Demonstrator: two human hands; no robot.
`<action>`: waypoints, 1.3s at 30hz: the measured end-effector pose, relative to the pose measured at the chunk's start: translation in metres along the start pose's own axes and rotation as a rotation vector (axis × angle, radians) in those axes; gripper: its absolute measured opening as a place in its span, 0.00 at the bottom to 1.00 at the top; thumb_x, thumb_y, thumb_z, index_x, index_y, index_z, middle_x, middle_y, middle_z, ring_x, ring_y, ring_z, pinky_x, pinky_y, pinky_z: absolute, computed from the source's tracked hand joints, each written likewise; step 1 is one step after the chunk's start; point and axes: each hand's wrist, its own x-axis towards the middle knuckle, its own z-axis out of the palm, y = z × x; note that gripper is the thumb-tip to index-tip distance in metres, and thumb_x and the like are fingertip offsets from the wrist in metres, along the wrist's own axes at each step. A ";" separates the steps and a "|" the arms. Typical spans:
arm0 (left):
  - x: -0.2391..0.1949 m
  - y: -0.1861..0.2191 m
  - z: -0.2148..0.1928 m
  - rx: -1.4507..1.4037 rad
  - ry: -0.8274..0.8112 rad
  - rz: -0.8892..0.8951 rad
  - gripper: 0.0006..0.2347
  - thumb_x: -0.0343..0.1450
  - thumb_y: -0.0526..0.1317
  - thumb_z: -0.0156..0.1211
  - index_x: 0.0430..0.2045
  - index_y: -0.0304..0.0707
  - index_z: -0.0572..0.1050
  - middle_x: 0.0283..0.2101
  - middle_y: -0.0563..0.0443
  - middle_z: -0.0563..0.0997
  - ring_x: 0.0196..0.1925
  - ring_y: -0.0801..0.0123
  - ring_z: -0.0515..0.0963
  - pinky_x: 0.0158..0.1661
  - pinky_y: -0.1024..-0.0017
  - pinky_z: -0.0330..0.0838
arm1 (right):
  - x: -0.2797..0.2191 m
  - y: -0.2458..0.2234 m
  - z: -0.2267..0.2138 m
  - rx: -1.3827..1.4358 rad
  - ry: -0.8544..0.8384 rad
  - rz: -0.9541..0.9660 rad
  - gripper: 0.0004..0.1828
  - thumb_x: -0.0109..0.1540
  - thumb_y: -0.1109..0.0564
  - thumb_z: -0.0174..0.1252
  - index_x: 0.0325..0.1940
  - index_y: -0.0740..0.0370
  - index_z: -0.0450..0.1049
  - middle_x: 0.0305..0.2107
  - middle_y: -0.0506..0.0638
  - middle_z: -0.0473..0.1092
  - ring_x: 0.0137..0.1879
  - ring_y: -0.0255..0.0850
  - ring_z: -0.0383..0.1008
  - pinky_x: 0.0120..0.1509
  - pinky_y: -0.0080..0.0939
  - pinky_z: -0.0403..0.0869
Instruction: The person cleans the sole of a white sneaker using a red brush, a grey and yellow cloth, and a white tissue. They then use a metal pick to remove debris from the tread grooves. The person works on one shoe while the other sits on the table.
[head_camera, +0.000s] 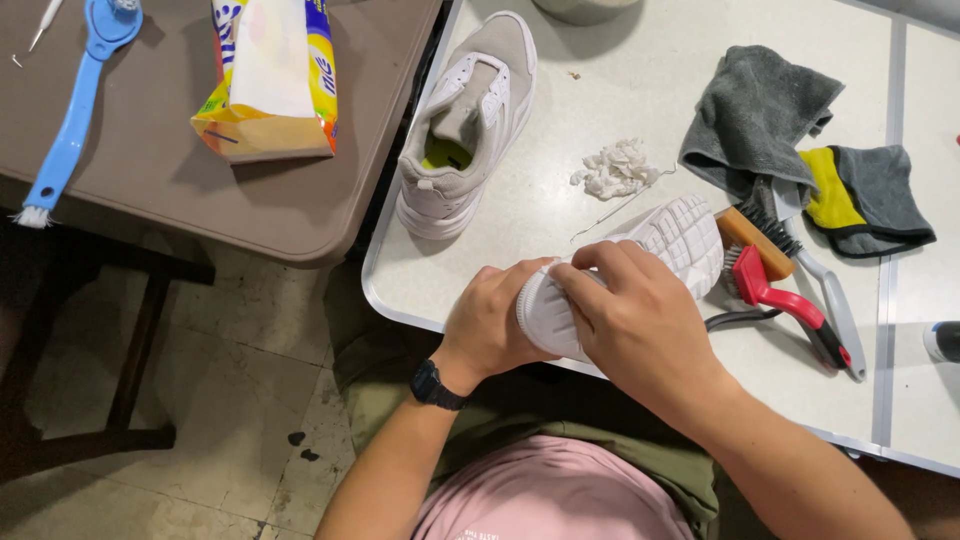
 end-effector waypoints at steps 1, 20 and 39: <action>0.000 0.001 0.000 0.000 -0.001 0.002 0.34 0.52 0.57 0.79 0.51 0.48 0.73 0.36 0.55 0.85 0.39 0.65 0.86 0.46 0.69 0.75 | 0.003 0.004 -0.002 -0.001 0.001 0.001 0.06 0.62 0.61 0.64 0.41 0.53 0.81 0.33 0.48 0.72 0.35 0.42 0.74 0.38 0.38 0.72; -0.001 0.007 -0.007 0.000 -0.070 -0.038 0.33 0.51 0.49 0.77 0.52 0.49 0.72 0.37 0.53 0.86 0.42 0.62 0.87 0.47 0.69 0.73 | 0.030 0.048 -0.023 0.142 -0.095 -0.848 0.11 0.65 0.67 0.54 0.29 0.62 0.77 0.31 0.51 0.67 0.38 0.47 0.69 0.34 0.45 0.65; -0.002 0.006 -0.007 -0.010 -0.078 -0.036 0.31 0.54 0.53 0.75 0.52 0.48 0.73 0.36 0.50 0.86 0.41 0.60 0.87 0.46 0.69 0.72 | 0.011 0.030 -0.020 0.198 0.083 -0.642 0.11 0.69 0.62 0.49 0.46 0.64 0.77 0.29 0.58 0.73 0.35 0.50 0.75 0.38 0.42 0.71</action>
